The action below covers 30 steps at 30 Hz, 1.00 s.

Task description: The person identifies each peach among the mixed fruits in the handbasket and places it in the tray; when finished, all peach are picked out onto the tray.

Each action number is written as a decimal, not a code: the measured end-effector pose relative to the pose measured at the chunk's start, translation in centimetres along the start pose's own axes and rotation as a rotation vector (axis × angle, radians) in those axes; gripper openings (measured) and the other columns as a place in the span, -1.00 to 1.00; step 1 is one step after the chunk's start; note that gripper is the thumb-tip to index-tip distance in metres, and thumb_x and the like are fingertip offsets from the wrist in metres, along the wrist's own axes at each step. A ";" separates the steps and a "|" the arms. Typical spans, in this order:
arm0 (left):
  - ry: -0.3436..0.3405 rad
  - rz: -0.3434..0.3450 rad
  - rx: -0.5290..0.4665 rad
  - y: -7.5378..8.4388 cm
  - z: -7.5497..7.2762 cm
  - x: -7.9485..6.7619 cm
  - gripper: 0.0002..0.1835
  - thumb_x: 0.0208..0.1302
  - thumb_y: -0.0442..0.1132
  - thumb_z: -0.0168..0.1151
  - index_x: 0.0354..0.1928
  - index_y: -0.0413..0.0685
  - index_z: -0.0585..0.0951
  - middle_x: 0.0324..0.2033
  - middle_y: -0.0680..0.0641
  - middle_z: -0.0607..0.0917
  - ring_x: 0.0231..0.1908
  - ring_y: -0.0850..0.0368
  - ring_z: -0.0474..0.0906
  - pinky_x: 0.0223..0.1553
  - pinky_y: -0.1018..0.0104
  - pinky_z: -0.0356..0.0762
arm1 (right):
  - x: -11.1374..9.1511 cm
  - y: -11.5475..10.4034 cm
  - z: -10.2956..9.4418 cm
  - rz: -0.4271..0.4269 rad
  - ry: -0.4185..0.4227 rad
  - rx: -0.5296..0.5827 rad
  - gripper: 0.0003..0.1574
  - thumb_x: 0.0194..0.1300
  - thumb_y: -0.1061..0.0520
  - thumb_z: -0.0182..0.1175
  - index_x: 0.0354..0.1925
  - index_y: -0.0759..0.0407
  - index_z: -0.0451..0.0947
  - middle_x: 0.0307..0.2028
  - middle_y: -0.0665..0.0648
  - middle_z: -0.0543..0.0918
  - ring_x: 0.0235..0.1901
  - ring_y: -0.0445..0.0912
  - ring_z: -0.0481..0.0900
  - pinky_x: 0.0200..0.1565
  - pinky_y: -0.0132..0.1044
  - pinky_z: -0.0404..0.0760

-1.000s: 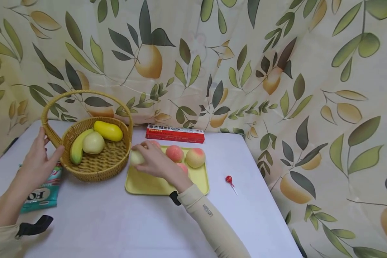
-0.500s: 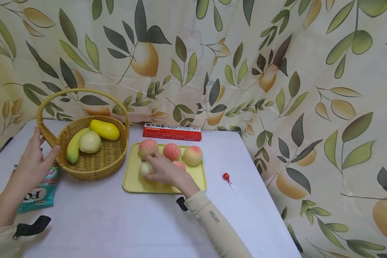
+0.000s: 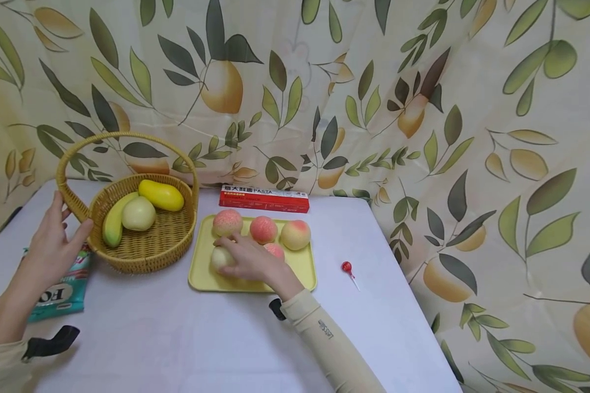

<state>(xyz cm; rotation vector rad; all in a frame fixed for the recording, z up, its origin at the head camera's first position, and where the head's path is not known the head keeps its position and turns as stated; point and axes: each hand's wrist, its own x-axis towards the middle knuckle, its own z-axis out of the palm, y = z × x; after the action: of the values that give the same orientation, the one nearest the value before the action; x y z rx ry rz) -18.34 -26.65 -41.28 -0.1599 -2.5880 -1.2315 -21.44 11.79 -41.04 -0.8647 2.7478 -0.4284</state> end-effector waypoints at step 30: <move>-0.019 -0.039 0.000 0.2 -0.1 -0.4 -0.08 0.62 0.07 -0.12 0.61 -0.04 -0.48 0.61 -0.42 -0.27 0.53 -0.58 -0.07 0.43 -0.58 -0.16 | 1.9 -2.1 1.8 -0.127 0.032 -0.233 -0.13 0.36 -0.18 0.35 0.51 -0.14 0.28 0.42 0.08 0.40 0.45 0.00 0.32 0.44 -0.07 0.47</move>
<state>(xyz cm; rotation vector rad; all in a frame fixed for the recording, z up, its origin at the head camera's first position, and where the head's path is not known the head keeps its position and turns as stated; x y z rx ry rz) -17.93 -26.59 -41.18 -0.1216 -2.6189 -1.2495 -21.31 8.70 -42.28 -1.1004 2.8208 -0.1460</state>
